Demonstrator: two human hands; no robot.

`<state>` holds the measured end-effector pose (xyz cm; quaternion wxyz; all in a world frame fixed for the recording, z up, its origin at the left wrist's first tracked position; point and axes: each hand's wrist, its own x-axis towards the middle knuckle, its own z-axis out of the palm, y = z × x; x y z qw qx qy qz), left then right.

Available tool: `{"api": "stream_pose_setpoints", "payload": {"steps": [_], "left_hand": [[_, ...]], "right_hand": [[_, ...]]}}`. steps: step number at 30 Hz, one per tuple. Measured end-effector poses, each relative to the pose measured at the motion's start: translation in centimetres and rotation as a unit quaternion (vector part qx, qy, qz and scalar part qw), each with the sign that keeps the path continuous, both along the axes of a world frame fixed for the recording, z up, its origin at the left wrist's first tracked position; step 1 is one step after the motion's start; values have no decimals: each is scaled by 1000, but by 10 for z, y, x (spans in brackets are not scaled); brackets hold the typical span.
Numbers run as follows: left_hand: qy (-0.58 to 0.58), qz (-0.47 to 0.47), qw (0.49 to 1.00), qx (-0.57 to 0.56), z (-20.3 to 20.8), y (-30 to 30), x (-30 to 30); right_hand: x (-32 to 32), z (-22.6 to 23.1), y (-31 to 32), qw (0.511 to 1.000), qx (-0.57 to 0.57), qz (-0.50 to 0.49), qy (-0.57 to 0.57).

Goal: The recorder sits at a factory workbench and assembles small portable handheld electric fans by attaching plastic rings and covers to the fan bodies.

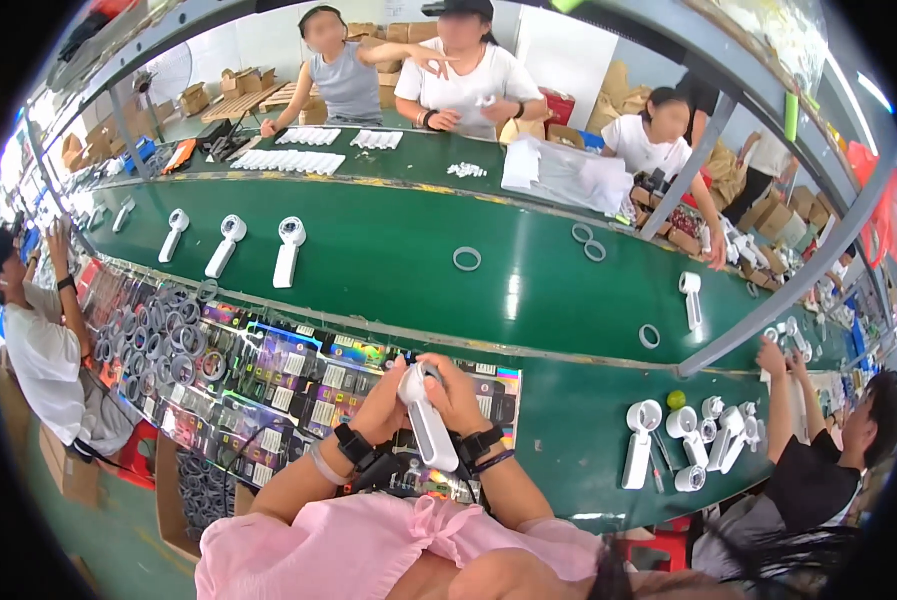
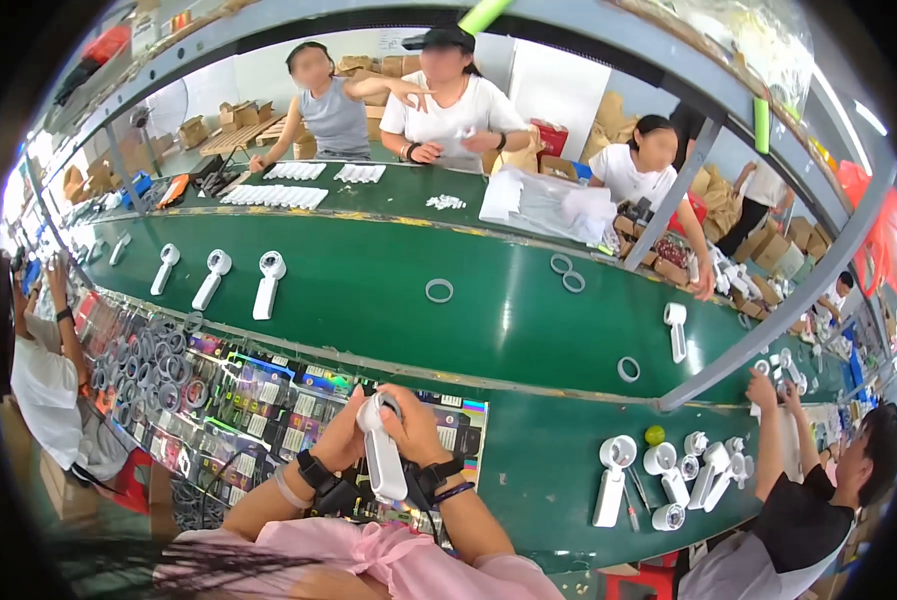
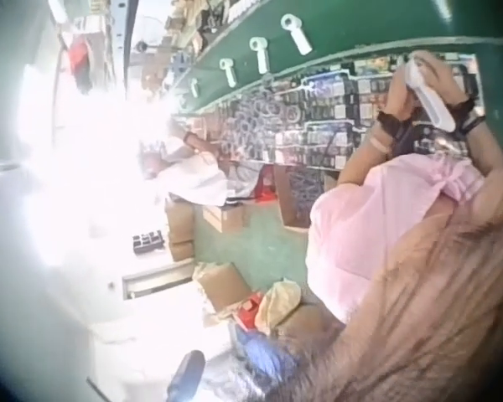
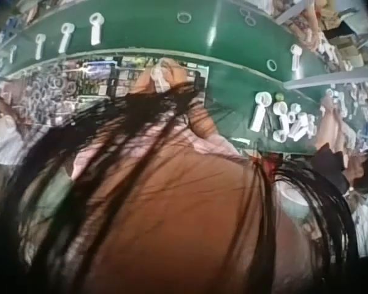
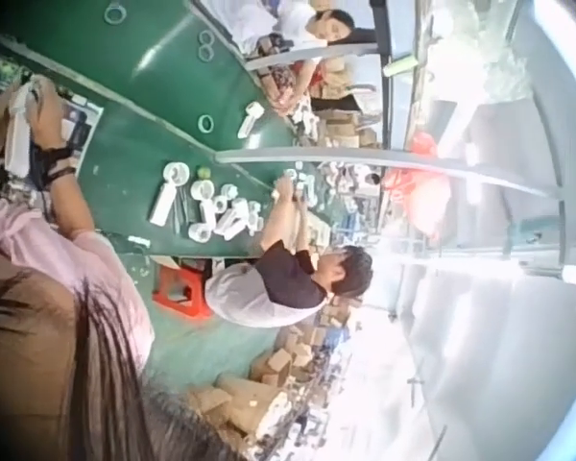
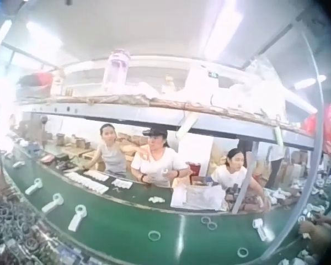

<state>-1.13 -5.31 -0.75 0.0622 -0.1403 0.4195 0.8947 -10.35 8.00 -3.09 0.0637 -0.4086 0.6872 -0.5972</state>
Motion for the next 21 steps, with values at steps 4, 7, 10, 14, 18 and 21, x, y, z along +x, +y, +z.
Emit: {"api": "stream_pose_setpoints", "payload": {"steps": [4,7,10,14,18,21], "left_hand": [[2,66,997,-28,-3,-1,-6],[23,108,989,-95,-17,-12,-4],[61,119,959,-249,-18,-22,2],[114,119,934,-316,-25,-32,16],[109,152,899,-397,-21,-29,30],[110,162,886,-421,-17,-24,39]], "right_hand": [[4,17,-6,989,15,-41,145],[16,27,-5,994,52,-19,96],[23,41,-1,991,123,40,-18],[44,36,-6,989,105,52,-89],[60,33,-8,982,60,48,-175],[68,28,-4,978,46,43,-198]]}}
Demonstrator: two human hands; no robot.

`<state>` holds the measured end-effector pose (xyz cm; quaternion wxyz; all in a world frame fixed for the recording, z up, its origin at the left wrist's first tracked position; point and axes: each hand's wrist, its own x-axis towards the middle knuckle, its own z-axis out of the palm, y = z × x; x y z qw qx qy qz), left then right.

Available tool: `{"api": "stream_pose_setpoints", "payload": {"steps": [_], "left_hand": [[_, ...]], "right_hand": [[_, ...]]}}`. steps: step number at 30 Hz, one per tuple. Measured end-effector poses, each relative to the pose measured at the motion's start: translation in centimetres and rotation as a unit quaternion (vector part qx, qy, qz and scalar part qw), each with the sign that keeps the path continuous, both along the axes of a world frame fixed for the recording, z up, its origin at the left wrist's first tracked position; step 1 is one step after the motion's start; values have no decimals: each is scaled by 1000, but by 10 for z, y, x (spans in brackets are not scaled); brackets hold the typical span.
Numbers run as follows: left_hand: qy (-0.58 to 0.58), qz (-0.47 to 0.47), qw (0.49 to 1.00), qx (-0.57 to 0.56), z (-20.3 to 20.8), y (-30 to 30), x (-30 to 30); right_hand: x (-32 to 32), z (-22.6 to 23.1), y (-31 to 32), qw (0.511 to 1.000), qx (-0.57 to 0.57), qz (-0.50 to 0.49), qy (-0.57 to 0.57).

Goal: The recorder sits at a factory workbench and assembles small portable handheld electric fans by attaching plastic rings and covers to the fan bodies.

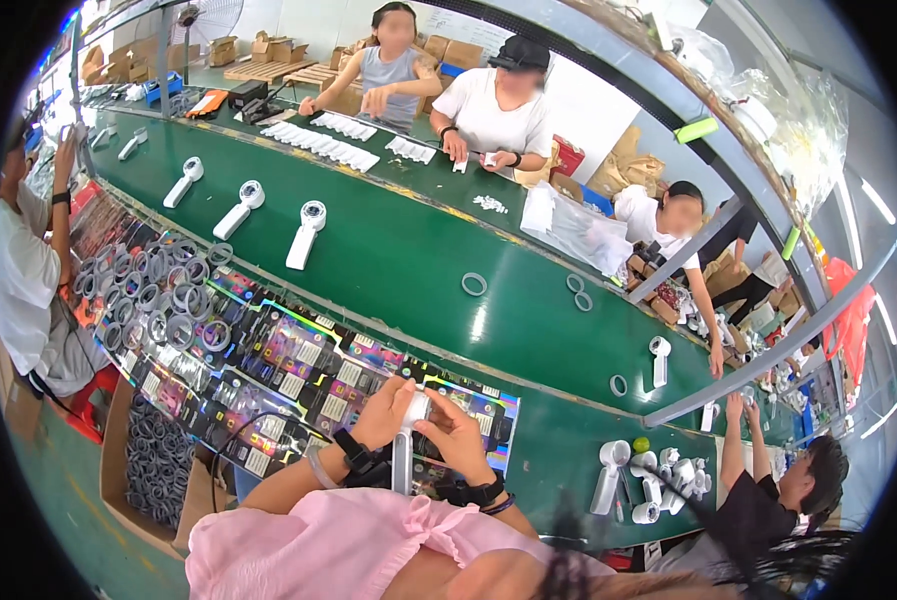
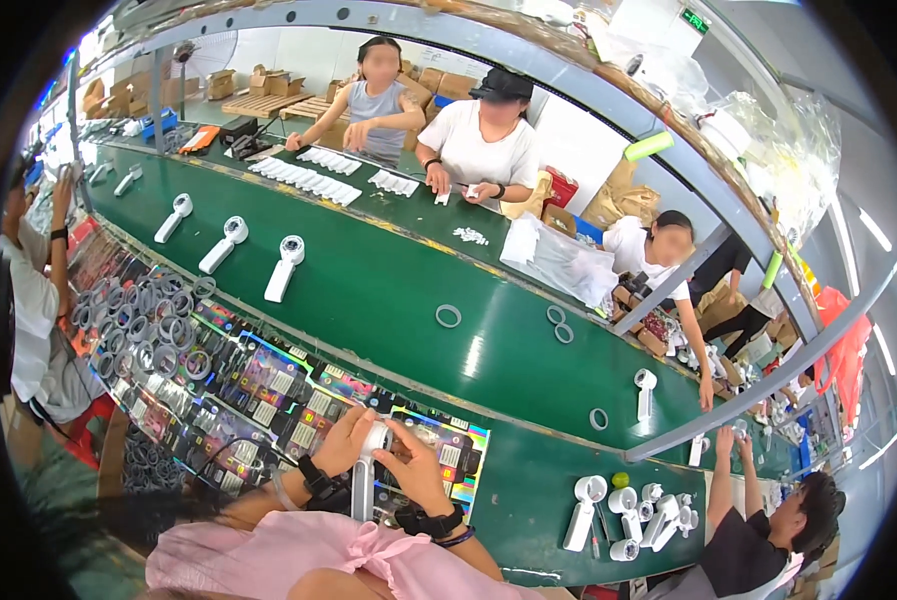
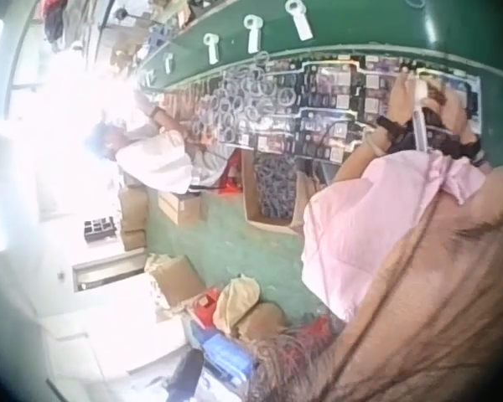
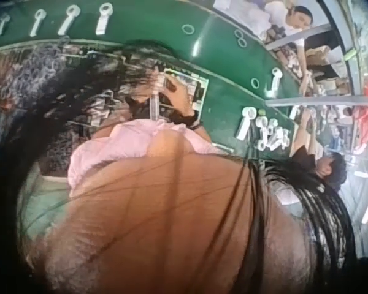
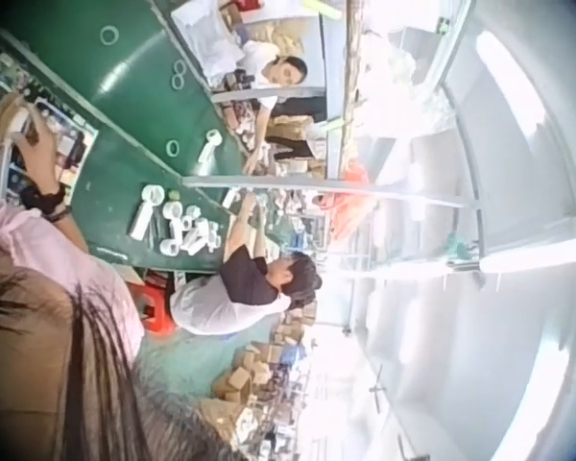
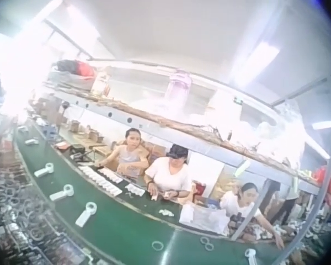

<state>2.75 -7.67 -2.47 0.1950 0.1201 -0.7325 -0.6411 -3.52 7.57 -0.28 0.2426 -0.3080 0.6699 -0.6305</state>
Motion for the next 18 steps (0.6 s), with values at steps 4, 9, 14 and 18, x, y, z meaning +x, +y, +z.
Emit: {"api": "stream_pose_setpoints", "payload": {"steps": [4,9,14,18], "left_hand": [[5,-52,998,41,-3,1,11],[18,-46,998,46,13,-1,26],[45,43,997,-49,27,2,42],[38,-19,999,-14,35,1,45]], "right_hand": [[13,3,9,997,-18,1,-80],[29,5,6,1000,9,-26,-5],[44,22,-1,997,-56,0,-54],[45,18,7,995,-92,2,-46]]}}
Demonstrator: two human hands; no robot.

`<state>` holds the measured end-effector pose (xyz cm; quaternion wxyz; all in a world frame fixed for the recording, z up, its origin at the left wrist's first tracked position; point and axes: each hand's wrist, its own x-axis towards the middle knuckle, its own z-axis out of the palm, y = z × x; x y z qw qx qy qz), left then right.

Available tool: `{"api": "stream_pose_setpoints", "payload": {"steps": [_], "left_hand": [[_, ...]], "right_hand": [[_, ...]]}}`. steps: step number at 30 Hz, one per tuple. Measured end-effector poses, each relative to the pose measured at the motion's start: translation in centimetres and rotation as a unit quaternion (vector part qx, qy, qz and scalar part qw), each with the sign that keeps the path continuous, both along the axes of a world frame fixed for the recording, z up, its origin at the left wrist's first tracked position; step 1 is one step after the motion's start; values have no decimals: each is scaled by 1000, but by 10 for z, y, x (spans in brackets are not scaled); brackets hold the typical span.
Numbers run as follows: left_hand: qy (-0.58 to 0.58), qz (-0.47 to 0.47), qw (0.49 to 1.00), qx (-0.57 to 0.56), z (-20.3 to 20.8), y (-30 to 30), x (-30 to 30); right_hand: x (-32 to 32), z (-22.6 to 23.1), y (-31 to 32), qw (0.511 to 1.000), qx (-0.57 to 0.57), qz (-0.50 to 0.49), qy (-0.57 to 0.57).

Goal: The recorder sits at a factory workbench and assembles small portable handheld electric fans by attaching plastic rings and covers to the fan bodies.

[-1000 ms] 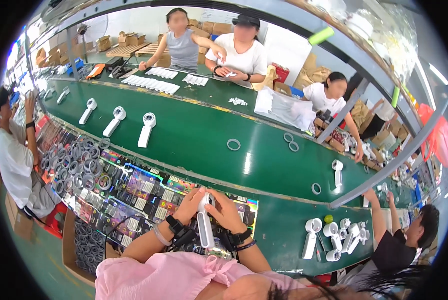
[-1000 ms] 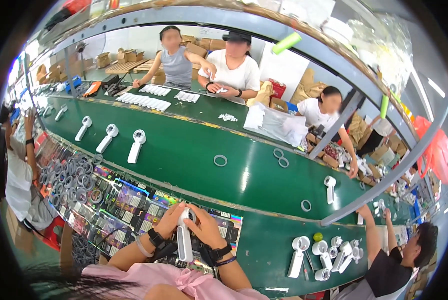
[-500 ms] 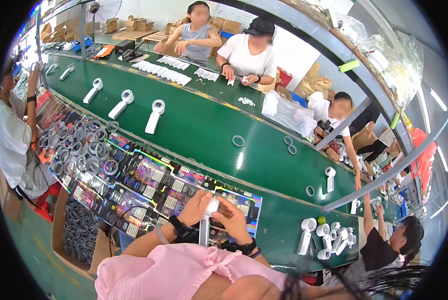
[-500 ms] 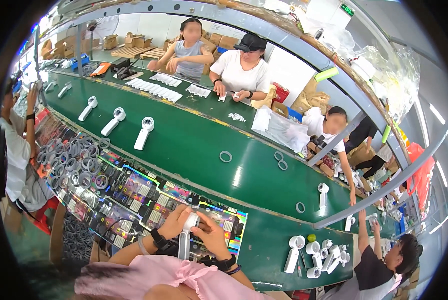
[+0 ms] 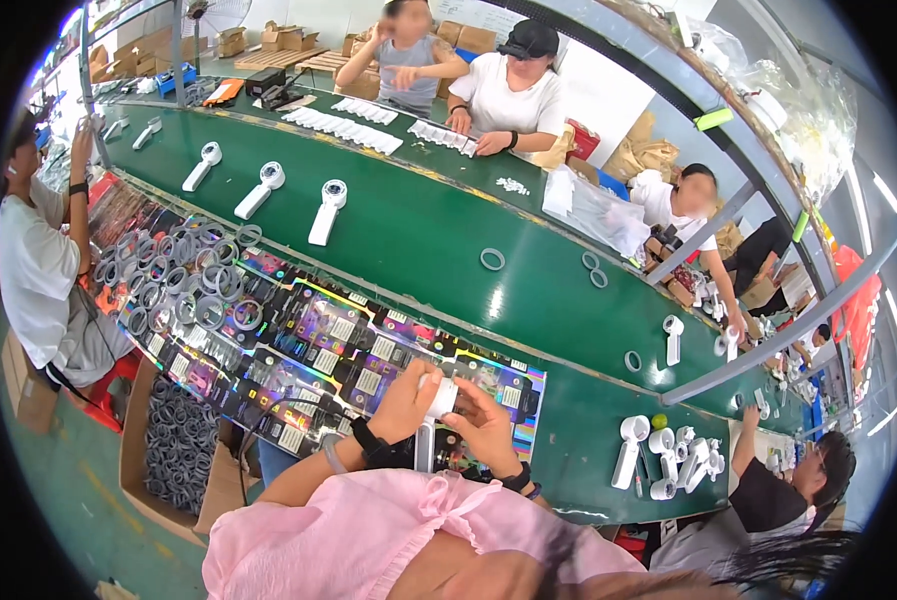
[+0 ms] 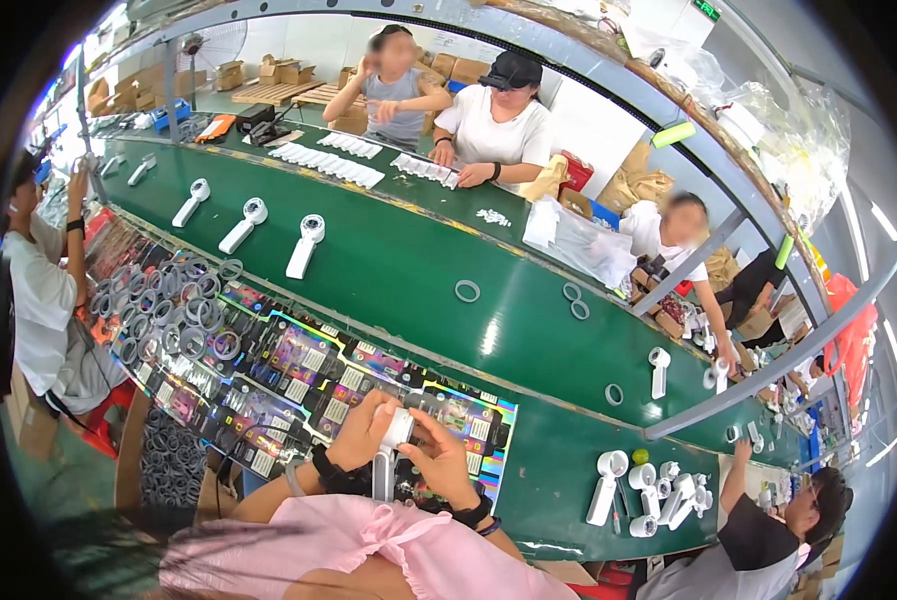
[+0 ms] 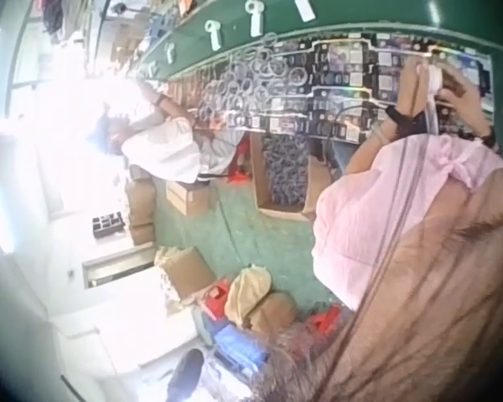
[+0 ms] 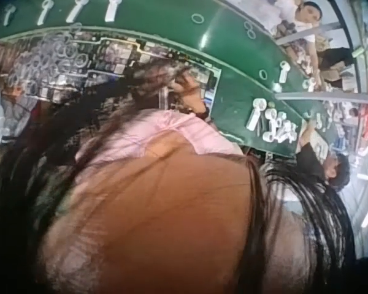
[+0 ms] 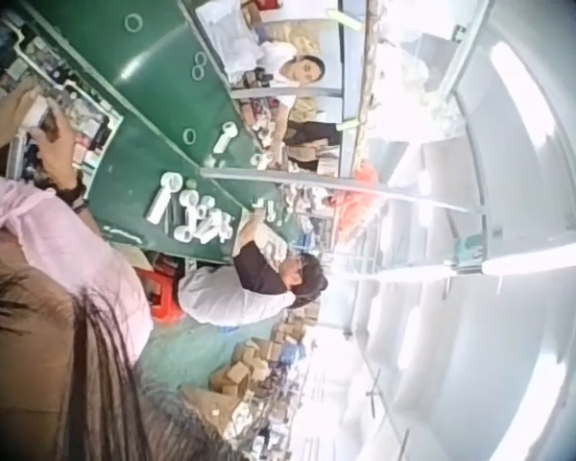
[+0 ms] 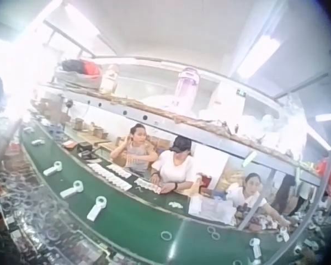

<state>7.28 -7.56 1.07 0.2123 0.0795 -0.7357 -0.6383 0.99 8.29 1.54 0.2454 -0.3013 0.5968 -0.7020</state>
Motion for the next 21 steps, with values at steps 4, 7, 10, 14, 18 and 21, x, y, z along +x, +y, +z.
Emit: {"api": "stream_pose_setpoints", "payload": {"steps": [4,7,10,14,18,21], "left_hand": [[137,-4,970,-200,-53,-16,-19],[32,-23,995,-94,-22,-11,8],[1,-49,999,-16,-2,-9,5],[0,-61,997,-39,9,0,-4],[-10,-71,997,-30,4,0,-4],[-7,-65,997,-42,8,3,0]], "right_hand": [[1,0,7,981,135,-34,134],[7,16,1,974,111,-22,196],[7,27,5,986,105,8,125],[2,31,17,975,127,-23,178],[2,26,18,955,156,-43,249],[6,24,20,945,171,-47,274]]}}
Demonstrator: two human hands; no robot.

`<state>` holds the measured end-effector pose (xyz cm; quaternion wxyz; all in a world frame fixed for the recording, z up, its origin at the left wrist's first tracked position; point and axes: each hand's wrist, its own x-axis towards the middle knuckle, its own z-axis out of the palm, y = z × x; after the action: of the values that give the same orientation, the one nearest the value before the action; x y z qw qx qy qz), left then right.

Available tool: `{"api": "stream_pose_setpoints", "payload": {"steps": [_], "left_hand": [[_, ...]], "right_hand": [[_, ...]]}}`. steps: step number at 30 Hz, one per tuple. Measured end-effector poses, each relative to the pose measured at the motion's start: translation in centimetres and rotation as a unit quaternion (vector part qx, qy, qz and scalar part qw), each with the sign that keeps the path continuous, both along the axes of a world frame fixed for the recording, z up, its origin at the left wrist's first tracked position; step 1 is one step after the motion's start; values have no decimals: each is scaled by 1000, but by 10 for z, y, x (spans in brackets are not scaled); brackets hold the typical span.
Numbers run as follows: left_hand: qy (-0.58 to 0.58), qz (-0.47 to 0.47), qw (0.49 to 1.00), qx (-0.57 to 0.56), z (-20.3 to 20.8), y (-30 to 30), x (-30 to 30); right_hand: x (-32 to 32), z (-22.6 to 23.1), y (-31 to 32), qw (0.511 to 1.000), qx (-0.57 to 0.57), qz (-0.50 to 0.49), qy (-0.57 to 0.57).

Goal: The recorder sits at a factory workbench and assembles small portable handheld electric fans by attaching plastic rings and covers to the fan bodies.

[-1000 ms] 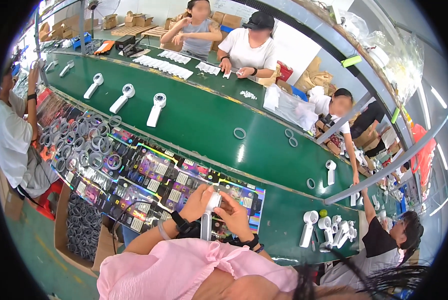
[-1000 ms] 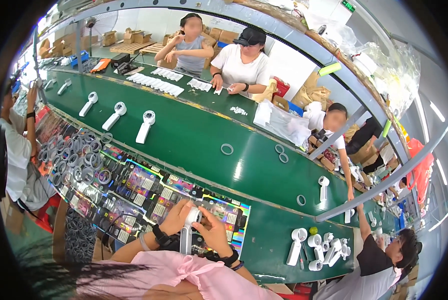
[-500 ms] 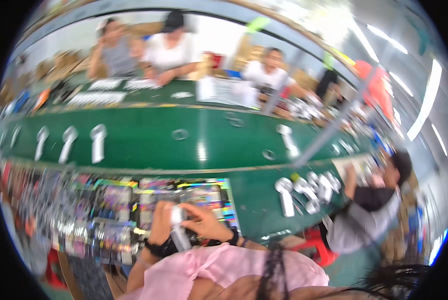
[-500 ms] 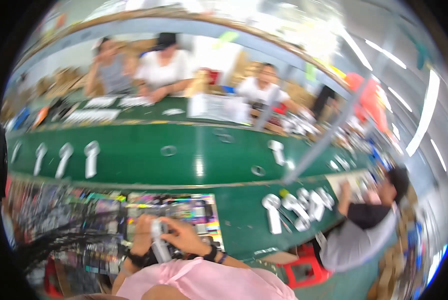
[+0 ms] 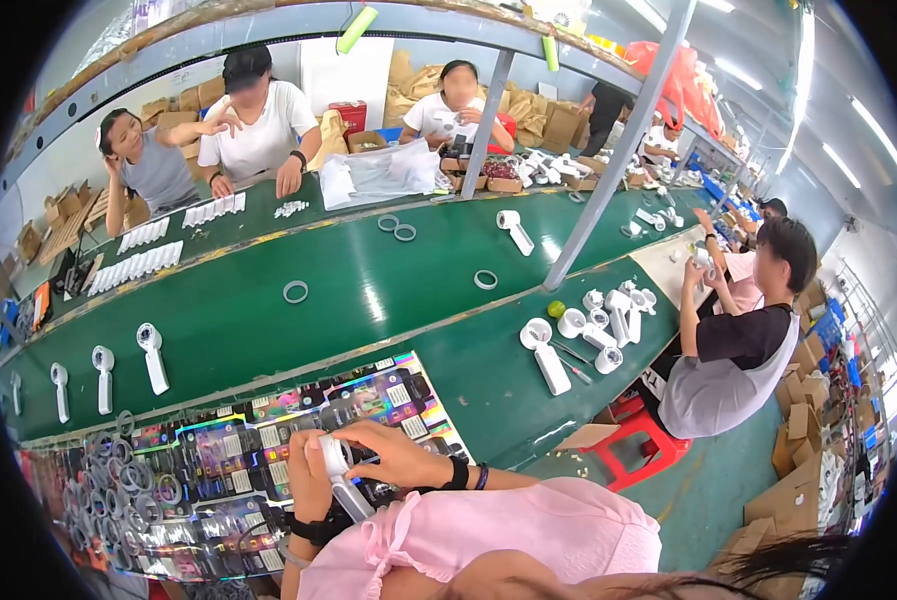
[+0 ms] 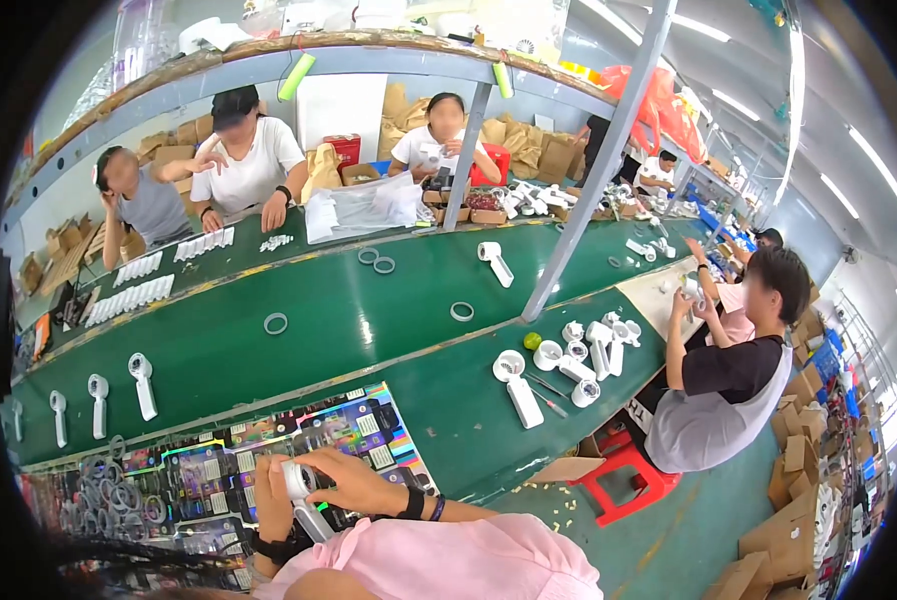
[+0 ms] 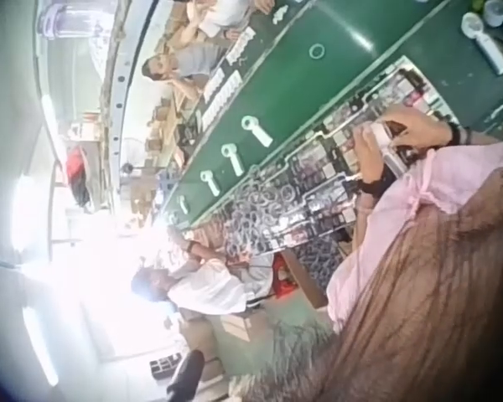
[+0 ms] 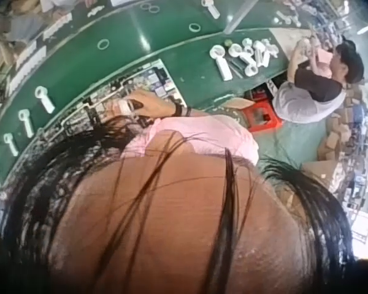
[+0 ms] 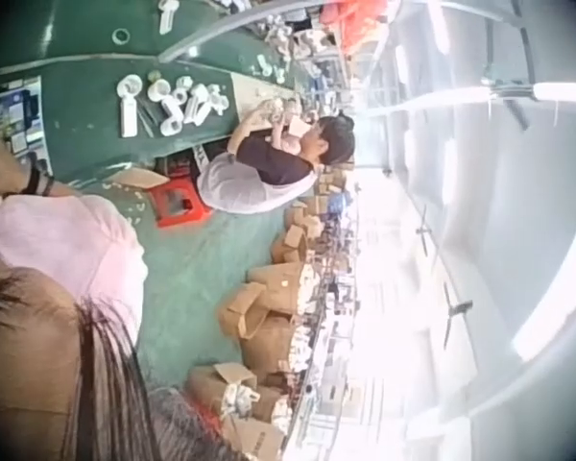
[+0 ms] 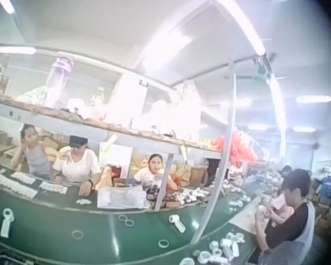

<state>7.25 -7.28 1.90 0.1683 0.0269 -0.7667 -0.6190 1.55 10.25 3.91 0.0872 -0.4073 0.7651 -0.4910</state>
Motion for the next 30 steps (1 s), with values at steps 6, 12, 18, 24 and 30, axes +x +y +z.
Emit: {"api": "stream_pose_setpoints", "payload": {"steps": [6,12,18,24,30], "left_hand": [[30,48,995,-85,3,3,2],[-8,-26,999,-19,1,-5,2],[4,2,1000,-9,8,2,1],[27,30,998,-52,0,4,1],[7,16,999,-52,5,5,0]], "right_hand": [[4,-10,3,998,-54,-7,18],[4,-3,6,996,-69,13,-63],[3,-12,5,992,-61,-25,105],[4,-5,12,979,-112,-1,-171],[3,-14,15,991,-90,-40,88]]}}
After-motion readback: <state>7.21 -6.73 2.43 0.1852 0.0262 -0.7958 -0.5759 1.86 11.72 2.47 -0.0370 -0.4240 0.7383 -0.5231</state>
